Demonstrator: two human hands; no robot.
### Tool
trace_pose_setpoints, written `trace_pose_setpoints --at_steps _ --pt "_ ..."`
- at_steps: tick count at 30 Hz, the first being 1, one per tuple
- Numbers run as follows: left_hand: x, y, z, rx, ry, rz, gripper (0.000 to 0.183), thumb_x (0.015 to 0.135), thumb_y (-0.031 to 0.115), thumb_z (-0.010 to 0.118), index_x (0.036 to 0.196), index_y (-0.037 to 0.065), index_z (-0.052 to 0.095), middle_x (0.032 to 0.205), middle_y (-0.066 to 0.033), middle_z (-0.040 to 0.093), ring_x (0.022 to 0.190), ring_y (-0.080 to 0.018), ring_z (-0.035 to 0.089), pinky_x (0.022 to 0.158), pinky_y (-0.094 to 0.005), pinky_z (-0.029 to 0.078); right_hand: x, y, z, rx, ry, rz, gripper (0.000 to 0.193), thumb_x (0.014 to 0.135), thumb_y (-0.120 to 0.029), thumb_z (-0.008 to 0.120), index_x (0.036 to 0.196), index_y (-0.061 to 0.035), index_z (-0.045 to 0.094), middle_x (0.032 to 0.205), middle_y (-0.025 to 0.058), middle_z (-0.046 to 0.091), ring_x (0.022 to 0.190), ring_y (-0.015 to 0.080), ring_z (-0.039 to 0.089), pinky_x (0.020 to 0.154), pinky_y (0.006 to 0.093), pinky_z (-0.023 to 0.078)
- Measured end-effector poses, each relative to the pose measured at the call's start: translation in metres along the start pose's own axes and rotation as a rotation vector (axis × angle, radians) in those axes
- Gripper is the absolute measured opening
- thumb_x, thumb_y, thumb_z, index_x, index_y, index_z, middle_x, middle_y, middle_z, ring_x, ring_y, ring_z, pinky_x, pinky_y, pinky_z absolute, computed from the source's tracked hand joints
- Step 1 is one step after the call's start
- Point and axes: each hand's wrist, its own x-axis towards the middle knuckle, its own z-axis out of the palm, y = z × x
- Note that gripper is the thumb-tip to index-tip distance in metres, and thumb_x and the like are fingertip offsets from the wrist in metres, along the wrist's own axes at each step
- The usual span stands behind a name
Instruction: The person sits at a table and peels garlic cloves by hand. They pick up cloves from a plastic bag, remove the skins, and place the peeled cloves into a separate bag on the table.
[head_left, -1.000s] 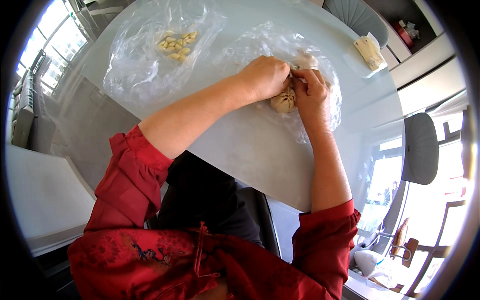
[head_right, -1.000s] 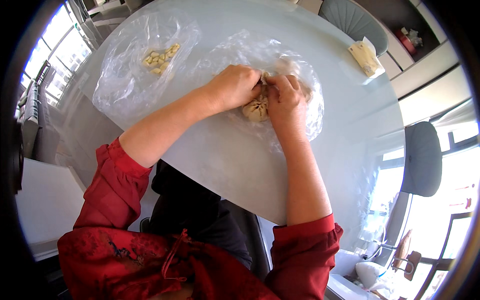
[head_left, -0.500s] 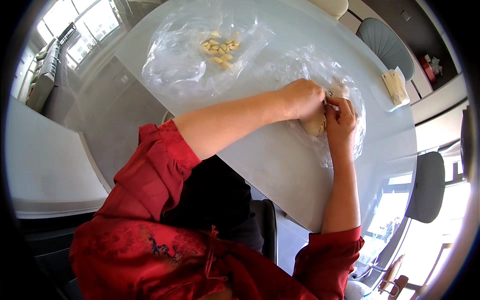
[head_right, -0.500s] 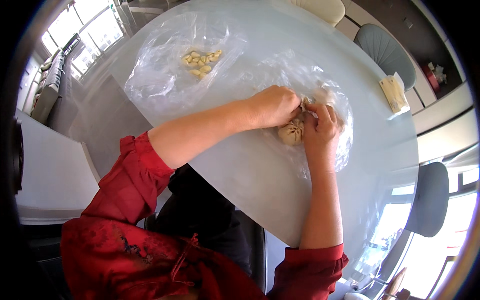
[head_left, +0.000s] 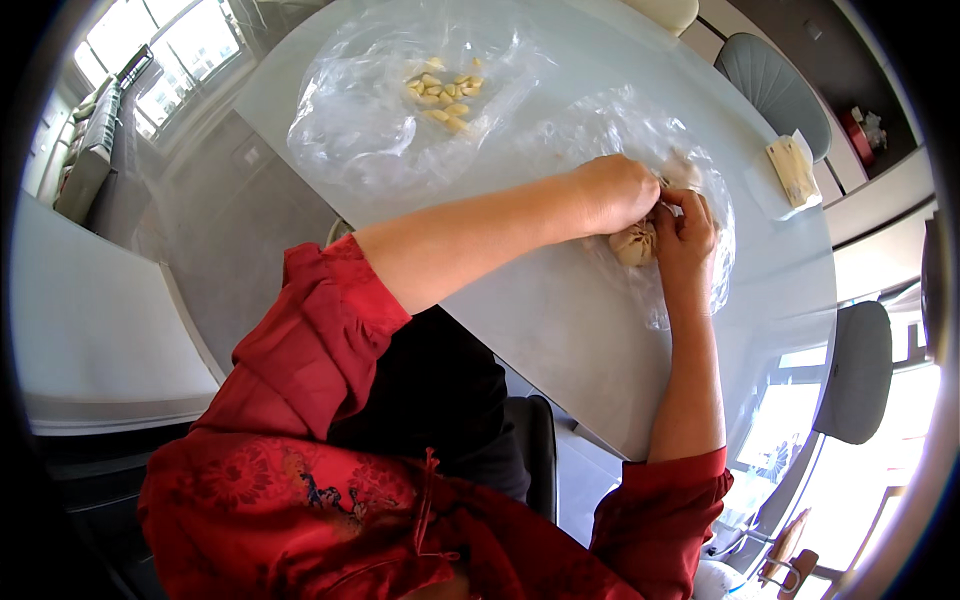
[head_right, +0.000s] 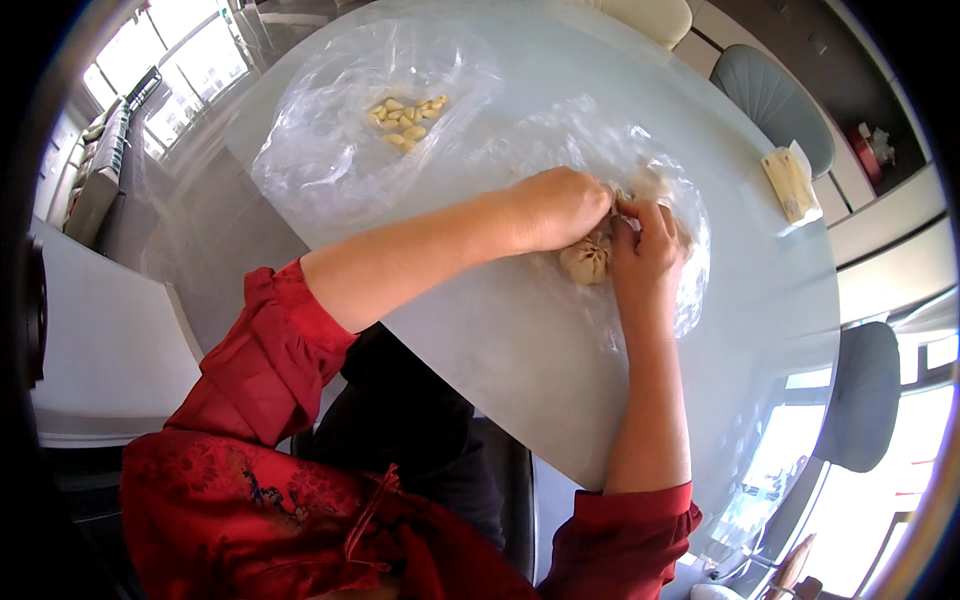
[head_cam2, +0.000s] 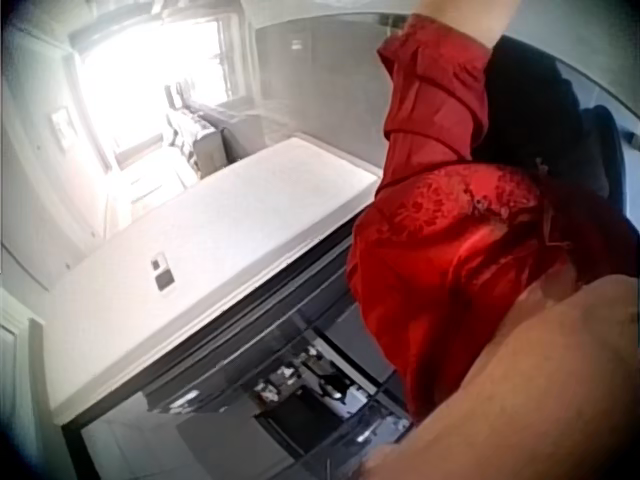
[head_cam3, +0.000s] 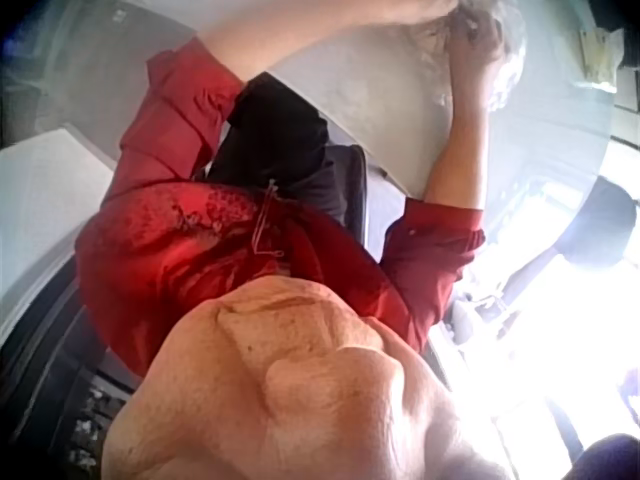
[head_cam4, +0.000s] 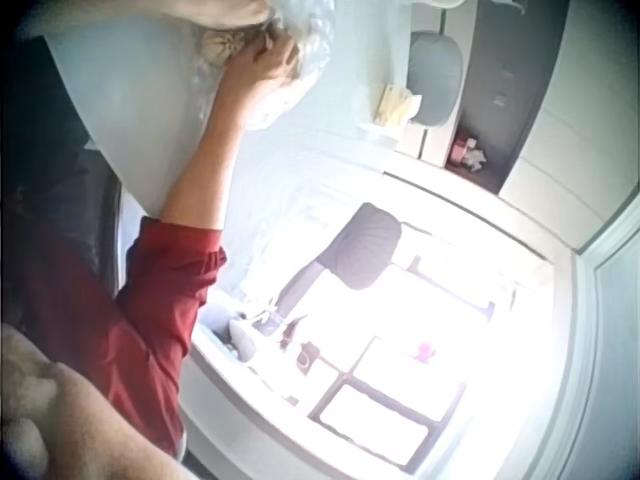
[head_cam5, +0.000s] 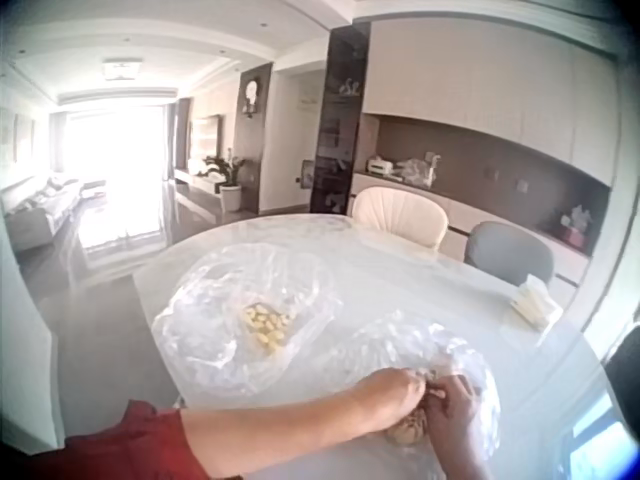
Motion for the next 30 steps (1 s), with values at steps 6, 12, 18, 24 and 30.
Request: trace_pose_setpoints --at_steps 6,12,18,24,30 --pt "0.001 0.004 0.004 0.002 0.049 0.013 0.010 0.077 0.007 0.055 0.077 -0.001 0.061 0.077 -0.0178 0.065 0.072 -0.0303 0.065 0.065 -0.0370 0.053 0.000 0.000 0.000 -0.011 0.001 0.033 0.012 0.078 0.001 0.058 0.089 -0.0019 0.061 0.088 0.0118 0.062 0.071 0.0247 0.059 0.066 0.0344 0.048" --pt "0.002 0.004 0.004 0.019 0.046 -0.024 0.012 0.080 0.009 0.054 0.082 -0.002 0.058 0.078 -0.0182 0.065 0.073 -0.0306 0.065 0.064 -0.0372 0.053 0.002 0.001 0.002 0.034 0.002 0.099 0.012 0.080 -0.003 0.058 0.091 -0.0012 0.061 0.089 0.0127 0.062 0.073 0.0249 0.060 0.069 0.0337 0.049" --pt "0.002 -0.002 0.007 -0.121 0.095 -0.042 0.013 0.083 0.011 0.054 0.083 -0.002 0.057 0.079 -0.0206 0.064 0.074 -0.0344 0.064 0.064 -0.0406 0.052 0.002 0.002 0.002 0.099 0.023 0.130 0.012 0.078 0.000 0.059 0.090 -0.0006 0.062 0.089 0.0121 0.063 0.071 0.0228 0.061 0.066 0.0321 0.050" --pt "-0.003 -0.007 0.009 -0.331 0.215 -0.074 0.018 0.087 0.017 0.058 0.087 -0.001 0.055 0.079 -0.0186 0.064 0.073 -0.0355 0.063 0.063 -0.0411 0.050 0.001 0.015 0.008 0.173 0.098 0.086 0.013 0.078 0.000 0.060 0.090 -0.0001 0.062 0.090 0.0128 0.063 0.066 0.0215 0.062 0.063 0.0304 0.051" --pt "-0.006 -0.001 -0.005 -0.453 0.264 -0.108 0.023 0.086 0.023 0.060 0.087 0.001 0.054 0.079 -0.0145 0.065 0.072 -0.0313 0.063 0.064 -0.0376 0.050 0.005 -0.011 -0.006 0.491 -0.002 0.345 0.022 0.086 -0.008 0.058 0.106 0.0010 0.060 0.102 0.0110 0.062 0.074 0.0134 0.064 0.067 0.0268 0.052"
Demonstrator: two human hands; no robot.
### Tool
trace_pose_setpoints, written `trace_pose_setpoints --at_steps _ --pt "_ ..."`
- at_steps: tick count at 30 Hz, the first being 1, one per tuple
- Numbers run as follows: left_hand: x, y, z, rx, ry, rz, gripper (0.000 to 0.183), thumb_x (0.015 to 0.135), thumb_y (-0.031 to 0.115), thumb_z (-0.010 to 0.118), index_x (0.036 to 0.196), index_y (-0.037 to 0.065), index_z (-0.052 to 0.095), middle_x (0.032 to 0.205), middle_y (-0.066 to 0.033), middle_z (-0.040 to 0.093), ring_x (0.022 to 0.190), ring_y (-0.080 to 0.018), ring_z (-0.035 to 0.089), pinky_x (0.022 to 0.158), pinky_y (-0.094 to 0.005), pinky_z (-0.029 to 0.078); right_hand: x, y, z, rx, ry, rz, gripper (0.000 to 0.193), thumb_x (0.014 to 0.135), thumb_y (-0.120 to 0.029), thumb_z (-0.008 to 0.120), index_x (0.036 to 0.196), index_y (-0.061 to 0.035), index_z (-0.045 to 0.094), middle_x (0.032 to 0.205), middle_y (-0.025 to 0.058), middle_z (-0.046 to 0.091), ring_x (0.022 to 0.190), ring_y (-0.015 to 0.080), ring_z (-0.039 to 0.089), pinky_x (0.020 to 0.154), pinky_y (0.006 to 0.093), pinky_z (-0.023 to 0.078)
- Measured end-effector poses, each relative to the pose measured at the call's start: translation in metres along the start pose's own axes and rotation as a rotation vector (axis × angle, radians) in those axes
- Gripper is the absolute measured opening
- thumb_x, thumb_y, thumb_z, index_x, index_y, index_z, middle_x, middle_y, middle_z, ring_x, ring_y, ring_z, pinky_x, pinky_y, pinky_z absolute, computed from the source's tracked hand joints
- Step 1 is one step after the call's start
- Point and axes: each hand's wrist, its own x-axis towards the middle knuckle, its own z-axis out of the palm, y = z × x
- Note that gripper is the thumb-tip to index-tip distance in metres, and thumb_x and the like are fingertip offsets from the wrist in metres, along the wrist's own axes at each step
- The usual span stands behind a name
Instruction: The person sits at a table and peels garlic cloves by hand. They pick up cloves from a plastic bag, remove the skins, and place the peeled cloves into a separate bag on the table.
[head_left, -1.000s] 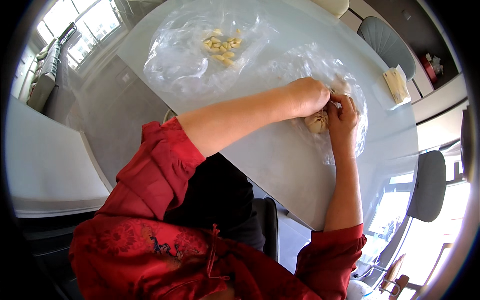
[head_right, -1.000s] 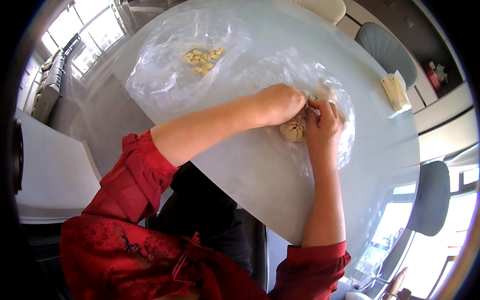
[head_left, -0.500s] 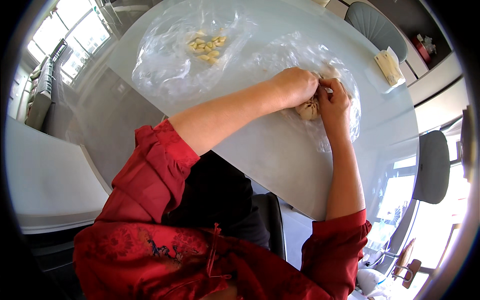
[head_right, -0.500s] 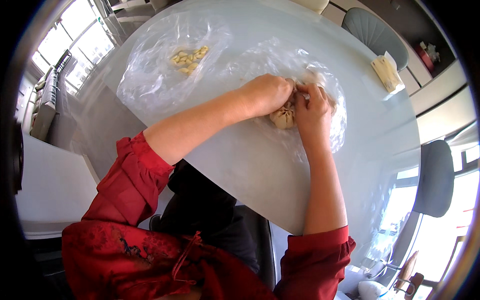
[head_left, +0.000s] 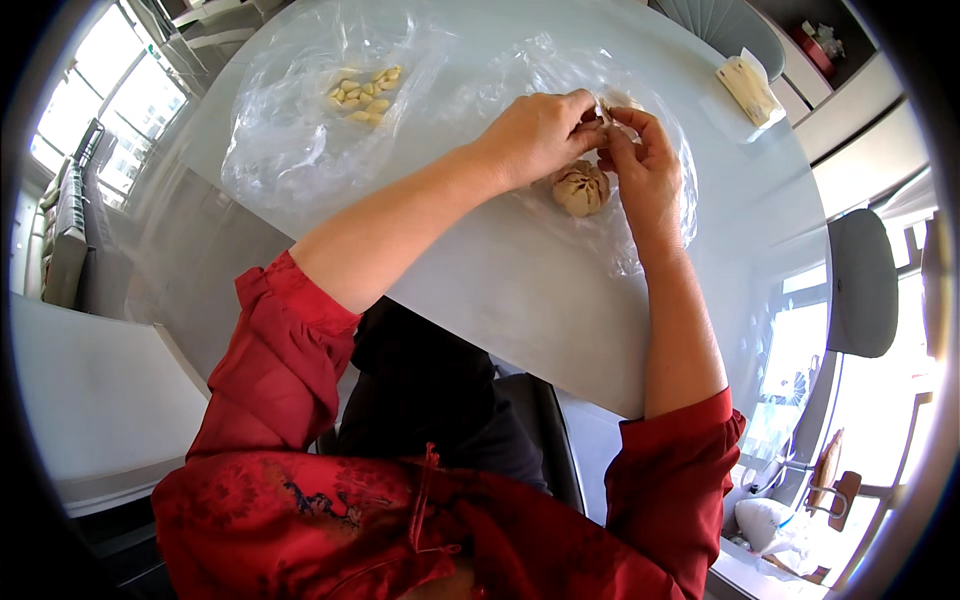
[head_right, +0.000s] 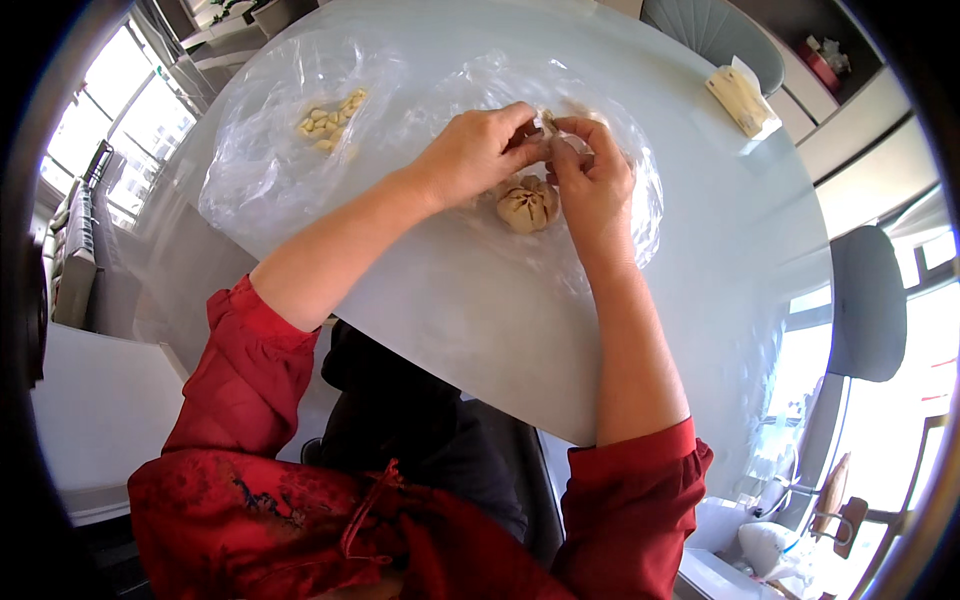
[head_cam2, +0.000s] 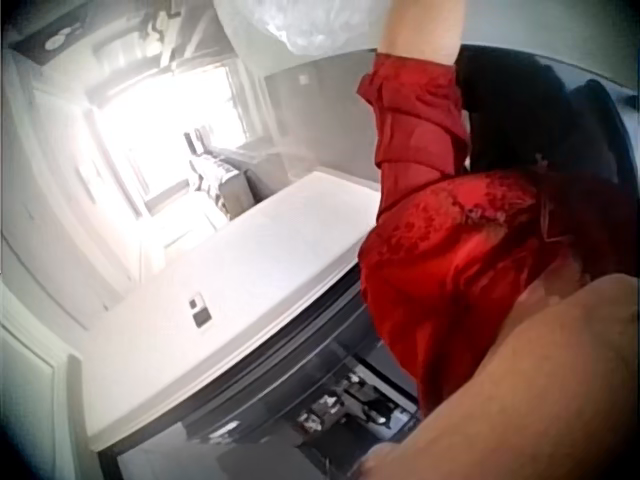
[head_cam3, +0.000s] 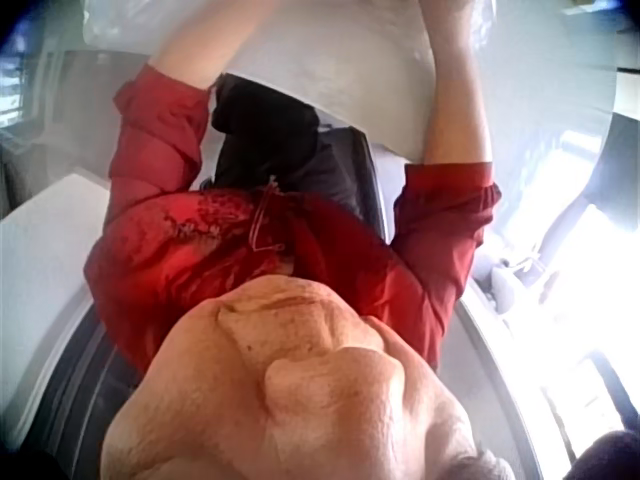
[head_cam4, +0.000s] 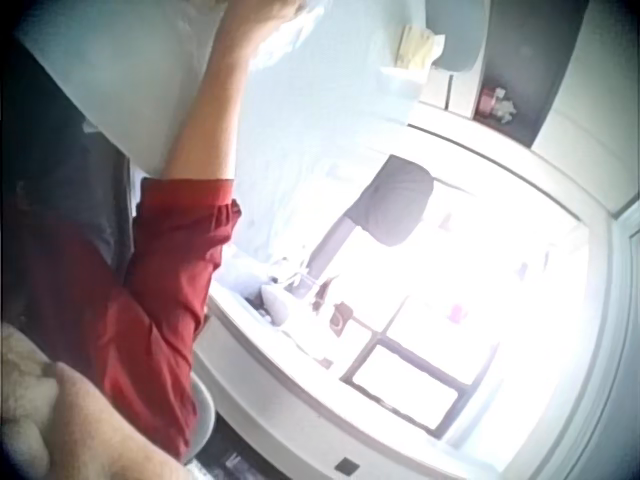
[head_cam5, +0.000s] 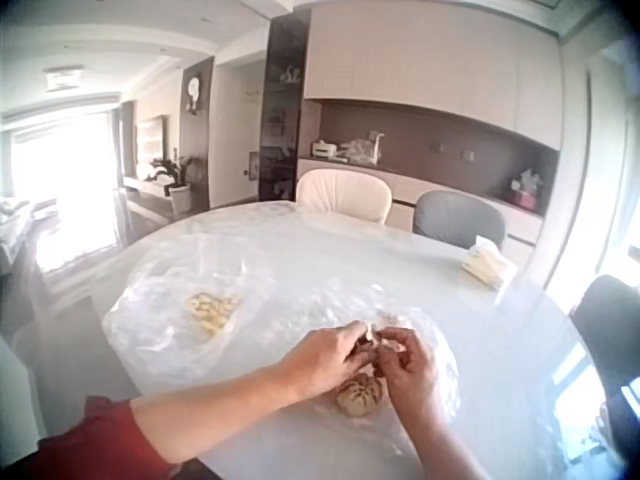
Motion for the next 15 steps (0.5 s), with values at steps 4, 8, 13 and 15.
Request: trace_pose_setpoints --at_steps 4,8,13,15 --pt "0.000 0.003 -0.005 -0.036 -0.034 -0.028 0.021 0.085 0.021 0.060 0.090 0.001 0.055 0.082 -0.0135 0.066 0.075 -0.0306 0.064 0.068 -0.0380 0.051 0.006 0.011 -0.006 0.081 -0.072 0.004 0.034 0.085 -0.011 0.061 0.117 0.0001 0.056 0.107 0.0140 0.061 0.078 0.0147 0.065 0.071 0.0276 0.052" --pt "-0.001 0.001 -0.008 -0.069 -0.055 -0.015 0.019 0.084 0.018 0.061 0.092 0.002 0.055 0.083 -0.0136 0.066 0.077 -0.0305 0.064 0.069 -0.0381 0.050 0.007 0.010 -0.011 -0.011 -0.164 0.023 0.042 0.084 -0.013 0.064 0.122 -0.0008 0.052 0.110 0.0152 0.059 0.086 0.0169 0.064 0.076 0.0290 0.052" --pt "-0.002 -0.002 -0.010 -0.095 -0.103 -0.026 0.018 0.082 0.016 0.061 0.094 0.003 0.055 0.084 -0.0137 0.066 0.078 -0.0306 0.064 0.069 -0.0380 0.050 0.006 0.008 -0.014 0.043 -0.253 0.046 0.046 0.086 -0.017 0.063 0.126 -0.0005 0.048 0.113 0.0119 0.057 0.096 0.0163 0.060 0.084 0.0290 0.049" --pt "-0.003 -0.001 -0.010 -0.119 -0.133 -0.045 0.018 0.083 0.016 0.060 0.095 0.003 0.055 0.084 -0.0140 0.066 0.079 -0.0311 0.063 0.070 -0.0383 0.050 0.007 0.015 -0.013 0.086 -0.219 0.033 0.043 0.082 -0.014 0.066 0.121 0.0000 0.053 0.111 0.0166 0.058 0.089 0.0182 0.064 0.078 0.0295 0.052"
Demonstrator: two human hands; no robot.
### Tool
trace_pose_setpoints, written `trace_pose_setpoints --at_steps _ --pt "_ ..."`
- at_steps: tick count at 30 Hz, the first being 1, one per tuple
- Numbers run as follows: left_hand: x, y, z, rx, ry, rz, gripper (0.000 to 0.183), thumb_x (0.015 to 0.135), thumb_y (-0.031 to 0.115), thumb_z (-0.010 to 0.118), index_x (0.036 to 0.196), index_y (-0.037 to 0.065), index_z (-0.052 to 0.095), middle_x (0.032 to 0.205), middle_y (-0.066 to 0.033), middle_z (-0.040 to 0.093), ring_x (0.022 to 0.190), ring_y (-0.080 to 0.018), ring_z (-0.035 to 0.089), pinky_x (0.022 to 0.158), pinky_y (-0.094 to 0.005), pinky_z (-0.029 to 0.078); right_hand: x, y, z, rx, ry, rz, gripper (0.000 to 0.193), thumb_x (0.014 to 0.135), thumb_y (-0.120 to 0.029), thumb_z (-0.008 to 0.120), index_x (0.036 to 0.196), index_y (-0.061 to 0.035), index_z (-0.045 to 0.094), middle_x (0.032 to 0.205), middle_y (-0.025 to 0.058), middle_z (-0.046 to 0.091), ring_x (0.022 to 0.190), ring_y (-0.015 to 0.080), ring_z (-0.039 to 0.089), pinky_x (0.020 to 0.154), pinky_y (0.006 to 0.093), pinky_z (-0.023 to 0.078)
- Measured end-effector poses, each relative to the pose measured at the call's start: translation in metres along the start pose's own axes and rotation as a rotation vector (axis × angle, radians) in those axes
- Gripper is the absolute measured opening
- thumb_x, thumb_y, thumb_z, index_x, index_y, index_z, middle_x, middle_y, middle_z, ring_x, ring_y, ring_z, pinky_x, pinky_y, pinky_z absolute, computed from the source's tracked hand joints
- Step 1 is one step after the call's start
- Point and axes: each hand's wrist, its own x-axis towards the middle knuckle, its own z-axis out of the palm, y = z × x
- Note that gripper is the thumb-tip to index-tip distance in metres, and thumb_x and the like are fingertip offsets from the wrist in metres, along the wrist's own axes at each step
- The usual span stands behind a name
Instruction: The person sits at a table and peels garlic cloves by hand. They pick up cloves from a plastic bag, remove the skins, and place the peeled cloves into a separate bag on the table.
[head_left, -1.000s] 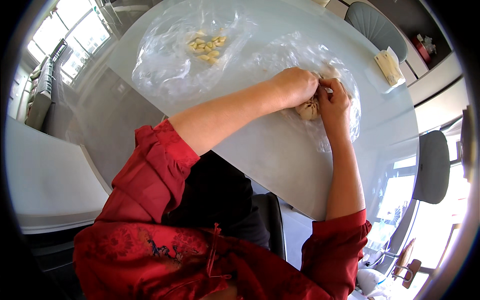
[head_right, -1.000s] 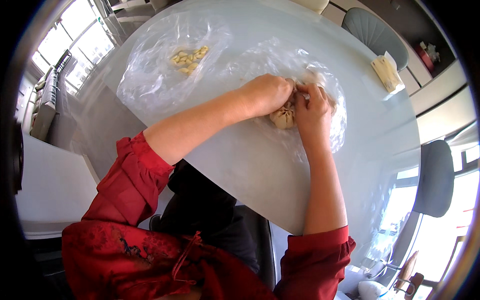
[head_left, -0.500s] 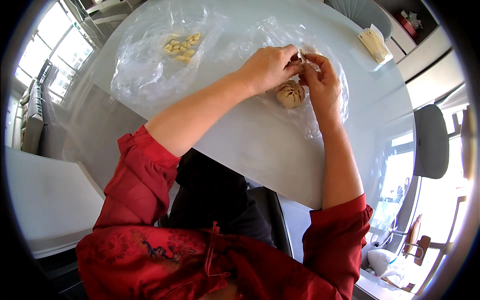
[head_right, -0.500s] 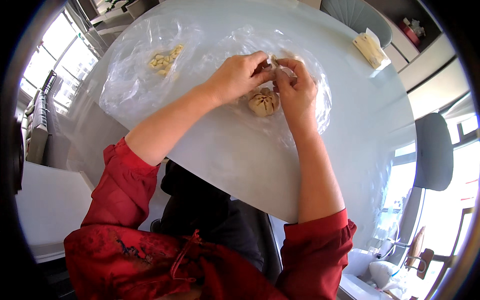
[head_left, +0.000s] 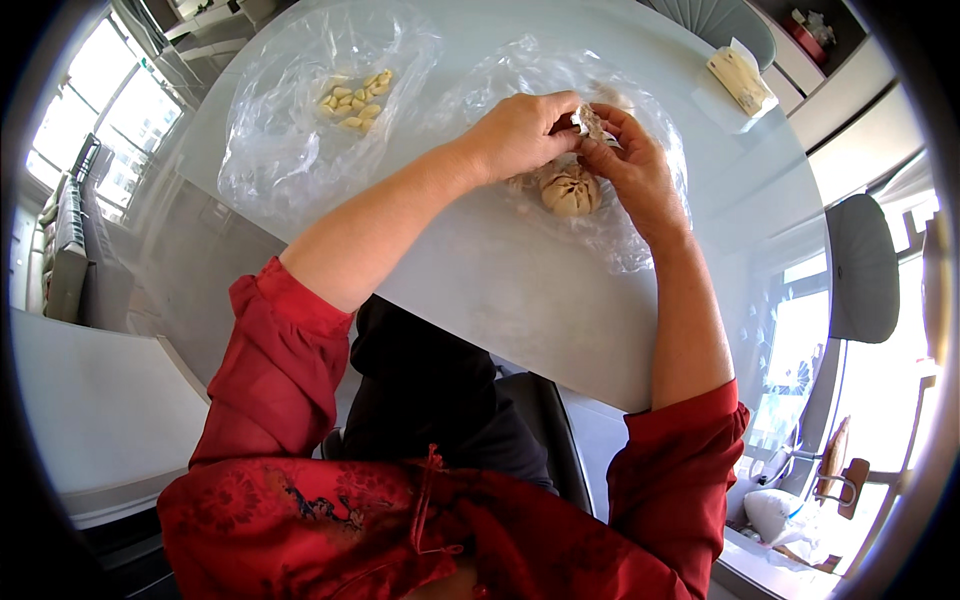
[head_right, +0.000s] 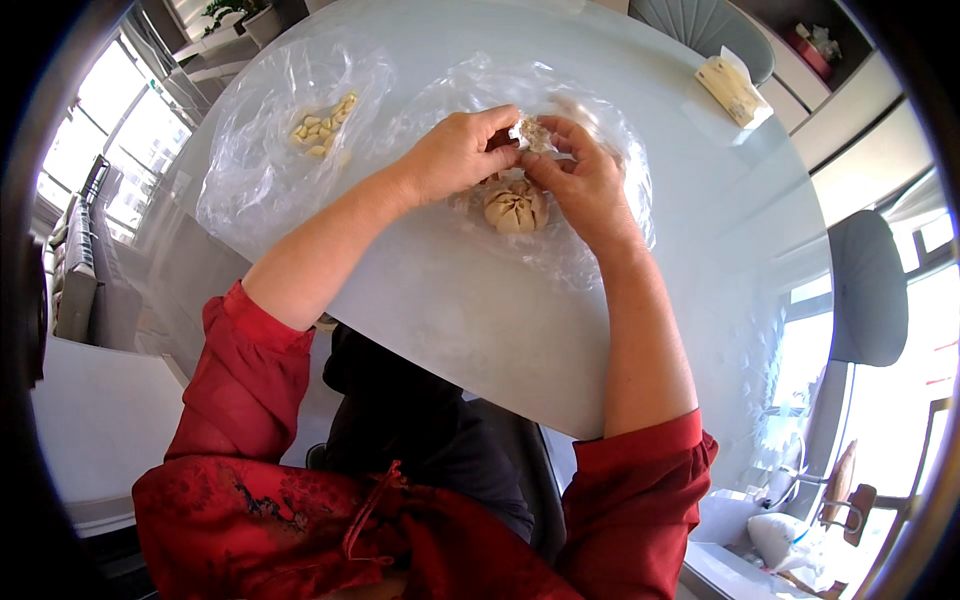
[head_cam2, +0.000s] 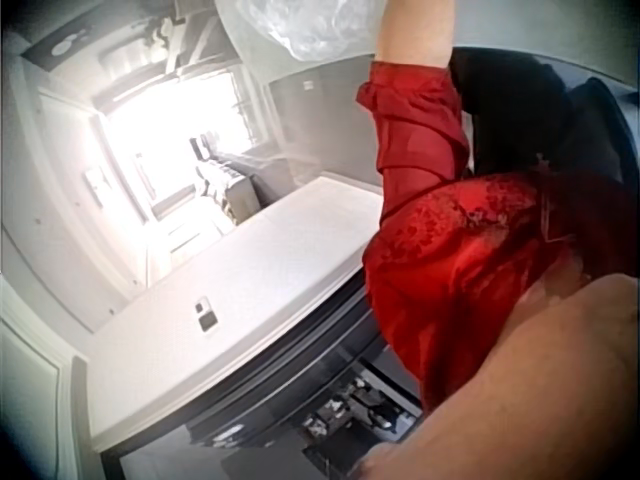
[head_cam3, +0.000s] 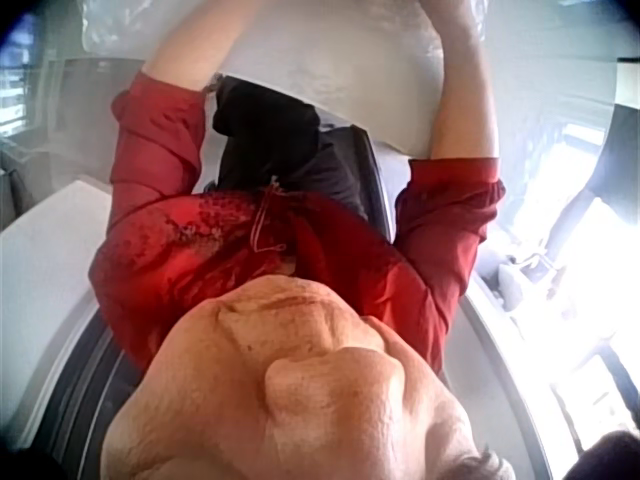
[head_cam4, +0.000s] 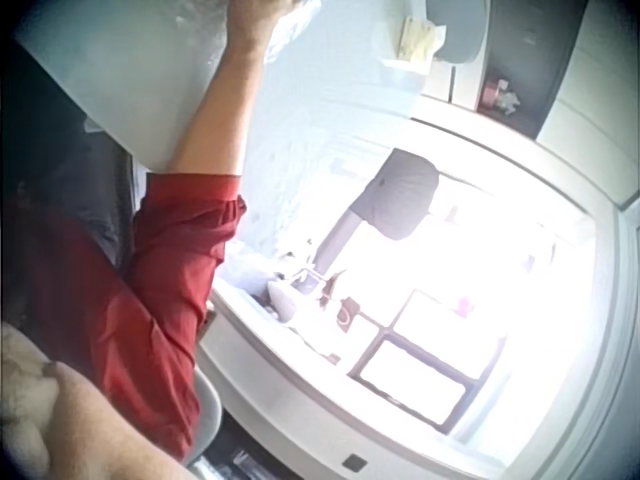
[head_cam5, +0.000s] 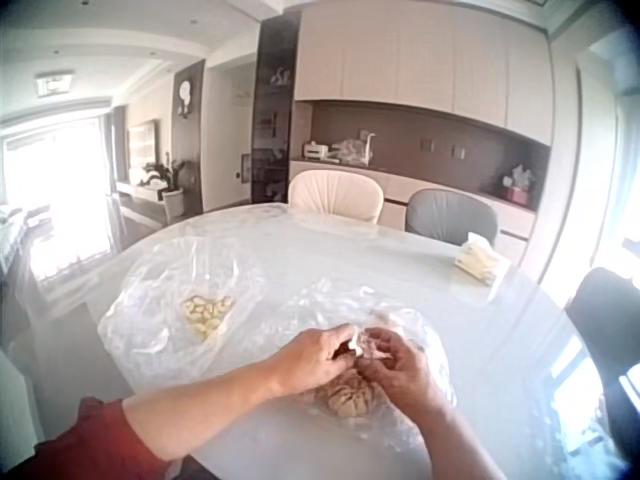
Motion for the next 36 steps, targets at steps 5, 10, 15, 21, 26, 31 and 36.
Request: trace_pose_setpoints --at_steps 5,10,15,21,26,31,36 --pt "0.000 -0.005 0.009 0.067 0.053 0.069 0.015 0.087 0.014 0.055 0.092 0.003 0.046 0.078 -0.0155 0.062 0.073 -0.0336 0.059 0.064 -0.0386 0.046 0.001 0.000 0.001 -0.141 -0.012 -0.009 0.044 0.085 -0.014 0.063 0.124 0.0005 0.049 0.115 0.0123 0.057 0.095 0.0166 0.061 0.082 0.0283 0.051" --pt "0.000 -0.003 0.010 0.175 0.092 0.163 0.014 0.090 0.013 0.050 0.097 0.001 0.048 0.088 -0.0172 0.064 0.081 -0.0361 0.061 0.068 -0.0427 0.050 -0.004 -0.009 0.005 -0.057 0.006 -0.004 0.044 0.086 -0.014 0.062 0.125 0.0014 0.047 0.115 0.0125 0.057 0.094 0.0163 0.061 0.080 0.0283 0.052" --pt "0.001 -0.006 0.012 0.301 0.133 0.246 0.012 0.091 0.012 0.048 0.095 0.000 0.047 0.089 -0.0188 0.063 0.079 -0.0352 0.062 0.067 -0.0429 0.050 -0.001 -0.002 0.007 -0.026 0.073 -0.042 0.044 0.084 -0.012 0.063 0.123 0.0023 0.049 0.110 0.0153 0.059 0.083 0.0167 0.065 0.073 0.0282 0.052" --pt "0.003 -0.009 0.009 0.173 0.100 0.177 0.014 0.092 0.013 0.048 0.089 0.000 0.051 0.078 -0.0159 0.063 0.076 -0.0343 0.062 0.065 -0.0404 0.050 -0.004 -0.006 0.007 -0.098 0.041 -0.055 0.041 0.081 -0.005 0.056 0.121 0.0002 0.051 0.109 0.0150 0.060 0.085 0.0166 0.064 0.074 0.0288 0.052" --pt "0.004 -0.010 0.006 -0.292 -0.023 -0.139 0.018 0.095 0.015 0.046 0.097 0.000 0.055 0.073 -0.0071 0.063 0.067 -0.0166 0.061 0.059 -0.0298 0.050 -0.003 -0.003 0.007 -0.247 0.133 -0.106 0.036 0.077 -0.004 0.054 0.114 -0.0003 0.056 0.104 0.0157 0.061 0.082 0.0187 0.065 0.073 0.0298 0.051" --pt "0.004 -0.012 -0.004 -0.545 -0.120 -0.210 0.023 0.096 0.017 0.046 0.108 0.000 0.056 0.080 -0.0035 0.061 0.068 -0.0085 0.054 0.063 -0.0239 0.048 -0.003 0.000 0.009 -0.405 0.238 -0.179 0.032 0.077 -0.006 0.056 0.109 -0.0034 0.059 0.102 0.0159 0.061 0.080 0.0228 0.063 0.073 0.0332 0.050" --pt "0.001 -0.005 -0.016 -0.697 -0.110 -0.259 0.027 0.095 0.013 0.046 0.119 0.000 0.048 0.094 -0.0095 0.061 0.078 -0.0126 0.059 0.073 -0.0268 0.052 -0.005 0.007 0.008 -0.770 0.421 -0.355 0.027 0.078 -0.010 0.059 0.105 -0.0076 0.061 0.097 0.0147 0.060 0.079 0.0274 0.060 0.074 0.0359 0.049"
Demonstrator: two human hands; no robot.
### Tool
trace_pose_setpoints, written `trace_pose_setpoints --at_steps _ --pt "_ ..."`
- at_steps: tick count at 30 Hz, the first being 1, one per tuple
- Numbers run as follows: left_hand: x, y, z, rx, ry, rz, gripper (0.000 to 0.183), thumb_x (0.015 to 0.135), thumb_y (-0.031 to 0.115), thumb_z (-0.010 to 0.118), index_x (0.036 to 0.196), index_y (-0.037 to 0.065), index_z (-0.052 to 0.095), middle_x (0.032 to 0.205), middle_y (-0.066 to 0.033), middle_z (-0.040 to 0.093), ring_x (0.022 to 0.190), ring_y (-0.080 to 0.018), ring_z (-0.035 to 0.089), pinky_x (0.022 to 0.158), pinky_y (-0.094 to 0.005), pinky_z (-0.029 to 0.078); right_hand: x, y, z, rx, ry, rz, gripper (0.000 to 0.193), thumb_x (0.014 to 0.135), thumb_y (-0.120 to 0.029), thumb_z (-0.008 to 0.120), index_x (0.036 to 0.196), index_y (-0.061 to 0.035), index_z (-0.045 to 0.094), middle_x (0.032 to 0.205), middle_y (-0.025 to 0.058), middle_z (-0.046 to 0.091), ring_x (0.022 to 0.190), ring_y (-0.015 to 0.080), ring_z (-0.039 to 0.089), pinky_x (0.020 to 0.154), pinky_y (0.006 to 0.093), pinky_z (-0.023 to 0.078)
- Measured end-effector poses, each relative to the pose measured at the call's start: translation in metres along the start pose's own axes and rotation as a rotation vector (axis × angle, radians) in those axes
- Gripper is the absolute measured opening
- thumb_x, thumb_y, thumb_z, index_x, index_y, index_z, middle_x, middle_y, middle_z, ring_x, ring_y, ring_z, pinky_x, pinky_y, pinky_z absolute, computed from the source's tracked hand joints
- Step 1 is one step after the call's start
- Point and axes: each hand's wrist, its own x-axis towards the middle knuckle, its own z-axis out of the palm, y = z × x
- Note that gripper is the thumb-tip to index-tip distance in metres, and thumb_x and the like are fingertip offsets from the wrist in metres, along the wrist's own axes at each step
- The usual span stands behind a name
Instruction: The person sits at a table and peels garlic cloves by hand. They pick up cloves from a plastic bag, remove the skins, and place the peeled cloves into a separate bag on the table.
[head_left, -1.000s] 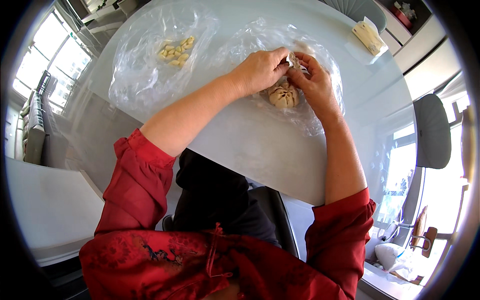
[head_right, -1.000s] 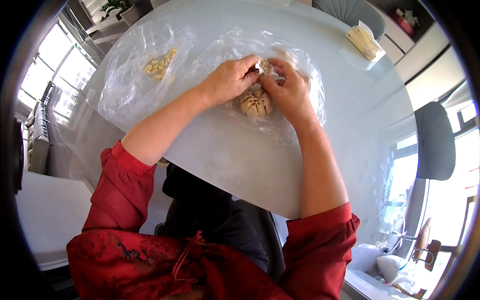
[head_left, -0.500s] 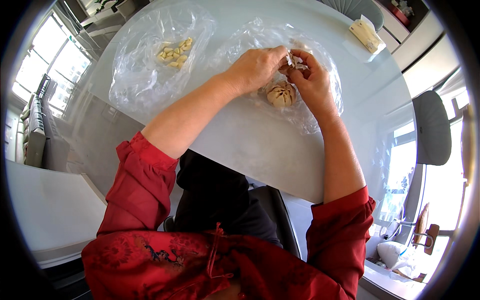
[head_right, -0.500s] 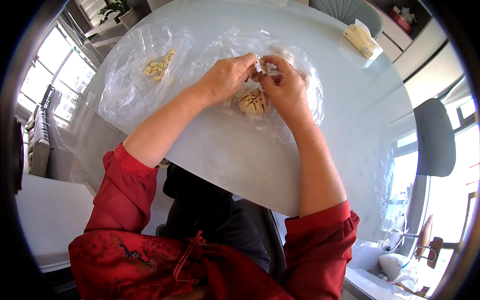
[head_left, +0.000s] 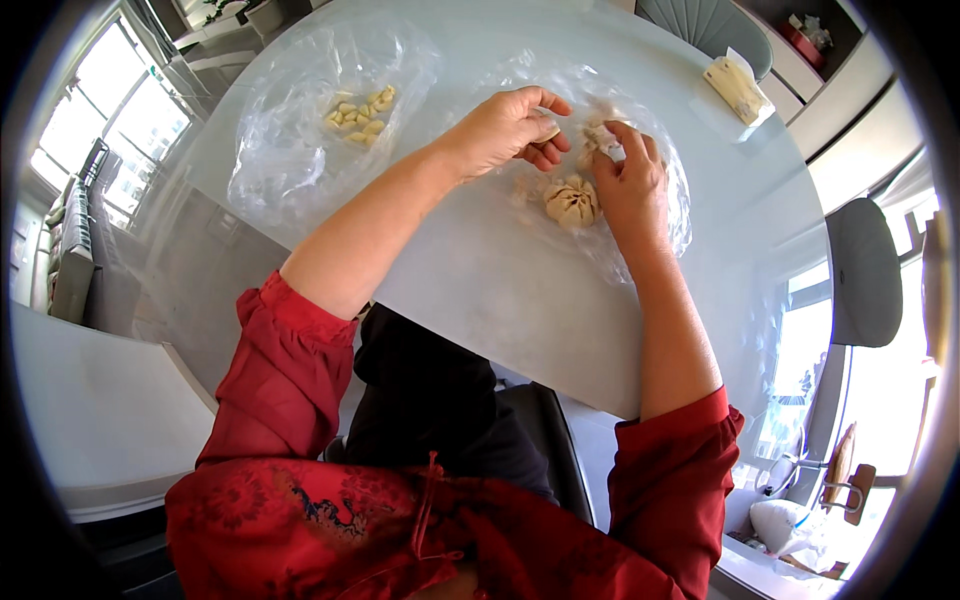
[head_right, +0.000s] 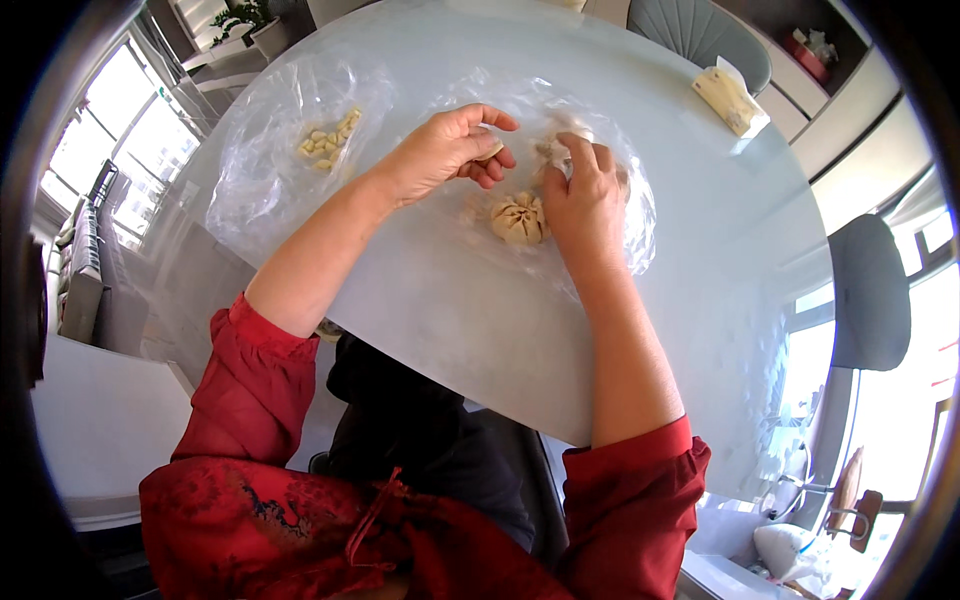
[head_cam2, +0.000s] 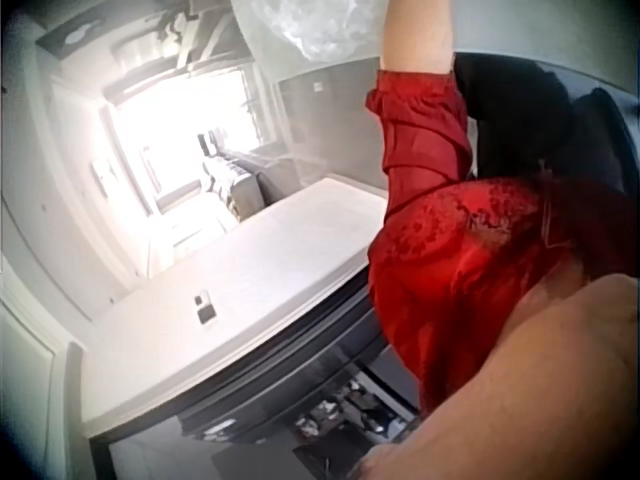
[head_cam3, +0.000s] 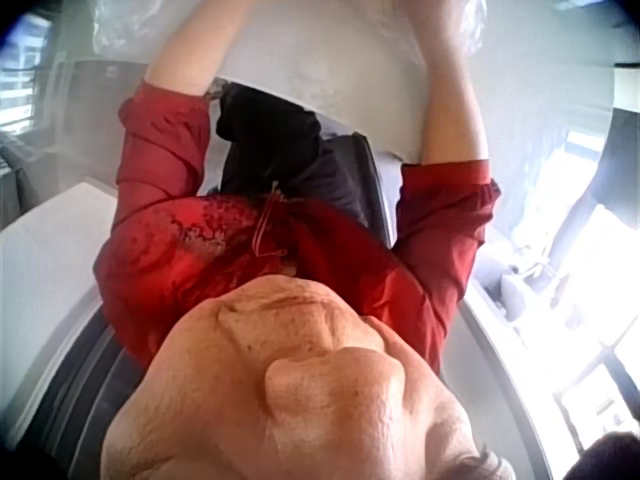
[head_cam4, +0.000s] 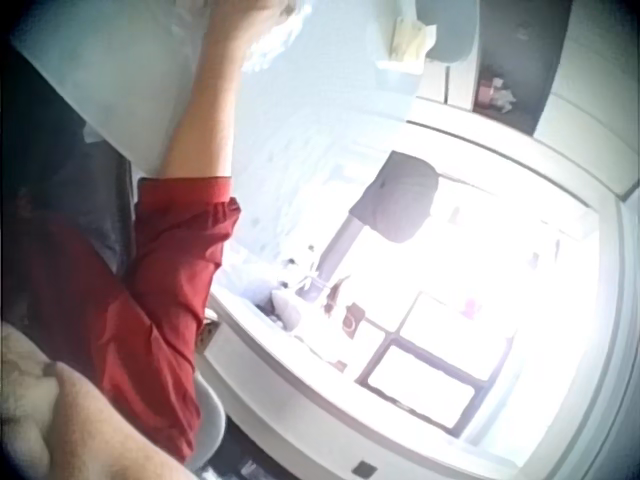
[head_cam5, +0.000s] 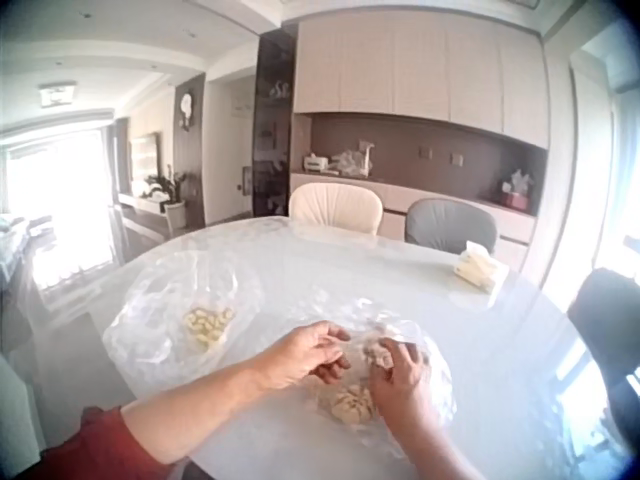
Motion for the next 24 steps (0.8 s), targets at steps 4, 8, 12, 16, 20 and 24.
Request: trace_pose_setpoints --at_steps 4,8,12,16,20,24 --pt "-0.003 0.001 0.001 -0.039 0.041 0.074 0.029 0.095 0.009 0.043 0.122 0.001 0.045 0.101 -0.0120 0.061 0.090 -0.0167 0.061 0.082 -0.0303 0.052 0.005 -0.022 -0.014 0.058 0.060 0.046 0.019 0.079 -0.014 0.062 0.098 -0.0077 0.062 0.096 0.0120 0.060 0.080 0.0282 0.060 0.071 0.0365 0.049" --pt "-0.006 -0.002 0.017 0.058 0.102 0.190 0.030 0.095 0.007 0.040 0.125 0.003 0.044 0.105 -0.0136 0.060 0.094 -0.0174 0.061 0.084 -0.0305 0.052 0.004 -0.035 -0.014 0.217 -0.099 0.070 0.013 0.081 -0.014 0.063 0.091 -0.0055 0.062 0.093 0.0091 0.060 0.080 0.0263 0.062 0.069 0.0362 0.049" --pt "-0.010 -0.003 0.030 0.322 0.167 0.281 0.035 0.095 0.003 0.037 0.130 0.007 0.041 0.111 -0.0124 0.060 0.094 -0.0164 0.060 0.086 -0.0284 0.049 0.004 -0.040 -0.012 0.354 -0.165 0.125 0.011 0.082 -0.010 0.061 0.091 -0.0029 0.062 0.089 0.0089 0.060 0.075 0.0199 0.060 0.069 0.0312 0.049" --pt "-0.009 -0.010 0.030 0.448 0.282 0.455 0.034 0.095 0.002 0.038 0.128 0.008 0.044 0.113 -0.0102 0.060 0.093 -0.0160 0.061 0.086 -0.0277 0.048 0.004 -0.046 -0.008 0.489 -0.223 0.211 0.014 0.084 -0.010 0.061 0.095 -0.0013 0.062 0.087 0.0066 0.061 0.072 0.0147 0.058 0.067 0.0280 0.048" --pt "-0.009 -0.004 0.027 0.326 0.284 0.352 0.023 0.095 0.008 0.045 0.116 0.004 0.052 0.102 -0.0067 0.062 0.087 -0.0145 0.061 0.081 -0.0265 0.049 0.011 -0.042 -0.004 0.740 -0.290 0.438 0.017 0.085 -0.011 0.060 0.098 -0.0002 0.062 0.086 0.0040 0.063 0.072 0.0115 0.058 0.065 0.0262 0.048" --pt "-0.008 0.000 0.019 0.267 0.364 0.273 0.015 0.093 0.014 0.052 0.099 0.001 0.057 0.086 -0.0024 0.061 0.077 -0.0111 0.059 0.070 -0.0249 0.050 0.013 -0.041 -0.006 0.791 -0.290 0.540 0.017 0.086 -0.012 0.060 0.098 0.0000 0.061 0.085 0.0038 0.064 0.074 0.0110 0.060 0.064 0.0244 0.048"
